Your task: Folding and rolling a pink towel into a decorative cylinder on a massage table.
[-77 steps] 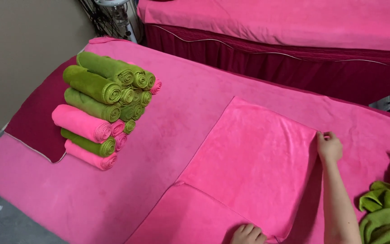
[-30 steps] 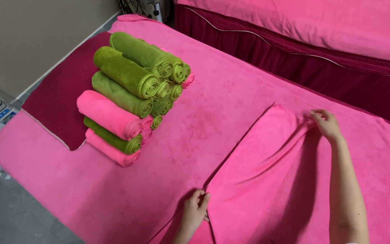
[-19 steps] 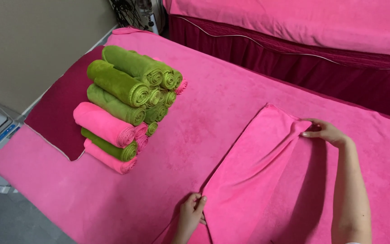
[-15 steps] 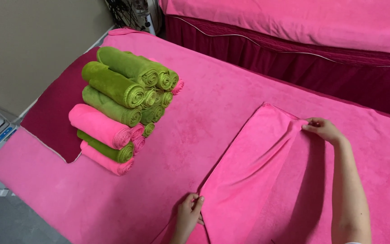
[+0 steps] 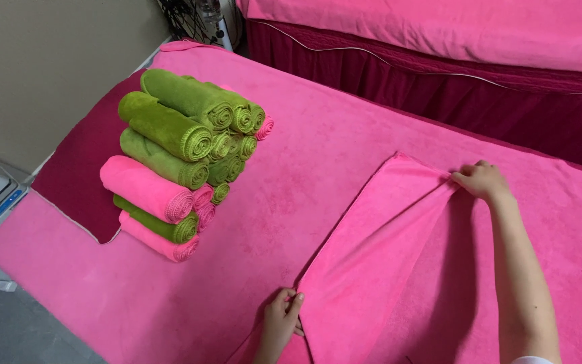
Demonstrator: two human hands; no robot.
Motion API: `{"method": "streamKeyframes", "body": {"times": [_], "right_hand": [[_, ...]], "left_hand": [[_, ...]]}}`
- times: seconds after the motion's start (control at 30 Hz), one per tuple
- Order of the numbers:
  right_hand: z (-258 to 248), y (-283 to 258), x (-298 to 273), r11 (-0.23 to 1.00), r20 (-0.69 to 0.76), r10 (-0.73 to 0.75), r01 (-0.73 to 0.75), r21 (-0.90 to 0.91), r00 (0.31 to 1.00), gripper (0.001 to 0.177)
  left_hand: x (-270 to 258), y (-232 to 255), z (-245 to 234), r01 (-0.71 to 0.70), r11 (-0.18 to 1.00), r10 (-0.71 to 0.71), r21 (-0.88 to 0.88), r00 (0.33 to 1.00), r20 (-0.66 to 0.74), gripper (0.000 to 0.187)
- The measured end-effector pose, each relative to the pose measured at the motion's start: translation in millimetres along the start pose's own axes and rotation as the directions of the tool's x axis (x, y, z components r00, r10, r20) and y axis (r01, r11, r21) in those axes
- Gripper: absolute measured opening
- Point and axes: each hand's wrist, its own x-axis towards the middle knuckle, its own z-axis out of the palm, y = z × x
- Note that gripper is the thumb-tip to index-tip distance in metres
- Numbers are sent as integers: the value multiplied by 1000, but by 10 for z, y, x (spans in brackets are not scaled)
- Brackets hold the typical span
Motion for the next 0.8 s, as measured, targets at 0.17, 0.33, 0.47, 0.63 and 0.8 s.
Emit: {"method": "streamKeyframes", "body": {"times": [0.17, 0.33, 0.47, 0.63, 0.8], "right_hand": [[334, -37, 362, 983, -433, -163, 186, 11, 887, 34], [404, -1012, 49, 977, -327, -167, 201, 72, 930, 51], [854, -1077, 450, 990, -529, -136, 125, -57, 838, 27], [951, -1036, 552, 962, -761, -274, 156, -225, 588, 17], [574, -806, 287, 978, -714, -176, 202, -50, 677, 14]], "left_hand": [[13, -20, 10, -17, 999, 17, -38, 1000, -18, 27], [5, -20, 18, -22, 999, 21, -33, 1000, -23, 29], [-12, 13, 10, -2, 1000, 2, -18, 1000, -14, 33], [-56, 20, 22, -13, 1000, 12, -16, 999, -49, 31], [-208, -256, 308, -161, 914, 283, 373, 911, -300, 38]]}}
